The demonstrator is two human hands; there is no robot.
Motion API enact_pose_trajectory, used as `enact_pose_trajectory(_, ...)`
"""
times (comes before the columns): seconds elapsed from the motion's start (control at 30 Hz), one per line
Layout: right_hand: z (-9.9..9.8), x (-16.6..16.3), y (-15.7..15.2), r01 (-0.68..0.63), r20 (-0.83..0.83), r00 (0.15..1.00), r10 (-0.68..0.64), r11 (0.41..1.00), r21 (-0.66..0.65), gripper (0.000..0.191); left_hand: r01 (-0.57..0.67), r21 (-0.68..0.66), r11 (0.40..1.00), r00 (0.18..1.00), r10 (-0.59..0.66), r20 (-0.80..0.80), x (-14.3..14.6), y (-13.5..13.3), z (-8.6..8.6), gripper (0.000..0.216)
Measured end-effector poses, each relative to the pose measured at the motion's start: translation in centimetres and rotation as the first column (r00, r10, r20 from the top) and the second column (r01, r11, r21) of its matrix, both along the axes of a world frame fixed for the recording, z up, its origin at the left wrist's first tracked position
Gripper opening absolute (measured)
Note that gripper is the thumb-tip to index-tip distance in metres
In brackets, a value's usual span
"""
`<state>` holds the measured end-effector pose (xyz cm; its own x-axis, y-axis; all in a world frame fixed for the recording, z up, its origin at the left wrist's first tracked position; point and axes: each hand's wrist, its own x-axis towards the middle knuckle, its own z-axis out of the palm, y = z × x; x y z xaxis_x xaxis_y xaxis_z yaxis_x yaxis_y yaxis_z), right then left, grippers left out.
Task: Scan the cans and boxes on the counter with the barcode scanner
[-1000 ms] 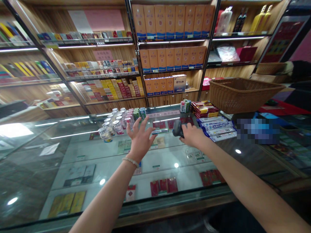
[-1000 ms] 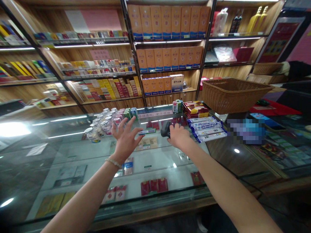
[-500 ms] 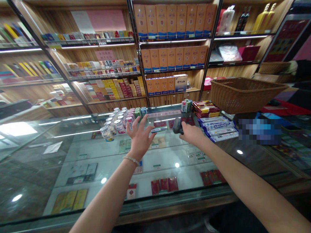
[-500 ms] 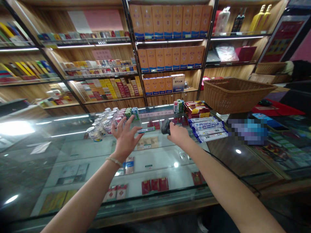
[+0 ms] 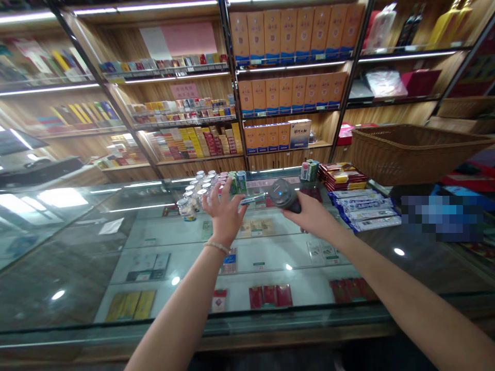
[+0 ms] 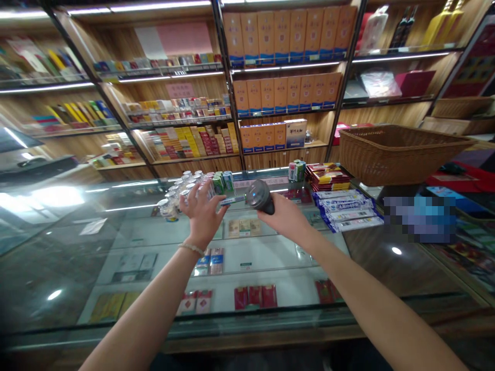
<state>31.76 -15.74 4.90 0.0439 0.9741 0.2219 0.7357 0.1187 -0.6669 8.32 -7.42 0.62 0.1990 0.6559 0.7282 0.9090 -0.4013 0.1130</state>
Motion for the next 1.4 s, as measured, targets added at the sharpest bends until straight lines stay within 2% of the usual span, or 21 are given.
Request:
enact_pose_trajectory(0.13,-0.2,-1.1,-0.6,-0.103,-0.002,0.995,0.103,0.993,-0.053,0.027,-0.037,-0.001,0.999,0.999,0.037,0.013,-0.3,0.3,-0.3,0.015)
enact_pose_trajectory(0.4,-0.6,-1.8,-1.0,-0.177,0.025,0.983,0.18,0.98,-0.093,0.03,-0.055,0.016,0.998,0.997,0.054,0.047,-0.8,0.6,-0.4,0.016)
enact_pose_trajectory(0.93,0.3,-2.2,-1.5,-0.213,0.016,0.976,0.217,0.97,-0.119,0.025,-0.066,0.01,0.998,0.998,0.066,0.022,-0.7,0.7,-0.5,0.015)
enact_pose_trajectory(1.23,0.2,-2.1,-1.3,-0.199,0.013,0.979,0.203,0.971,-0.132,0.026,-0.059,0.065,0.996,0.998,0.058,0.012,-1.1,1.1,-1.1,0.014)
enact_pose_trajectory(1.4,0.1,-2.0,-1.3,-0.202,0.013,0.979,0.205,0.971,-0.127,0.029,-0.064,0.021,0.998,0.998,0.063,0.032,-0.8,0.8,-0.8,0.014)
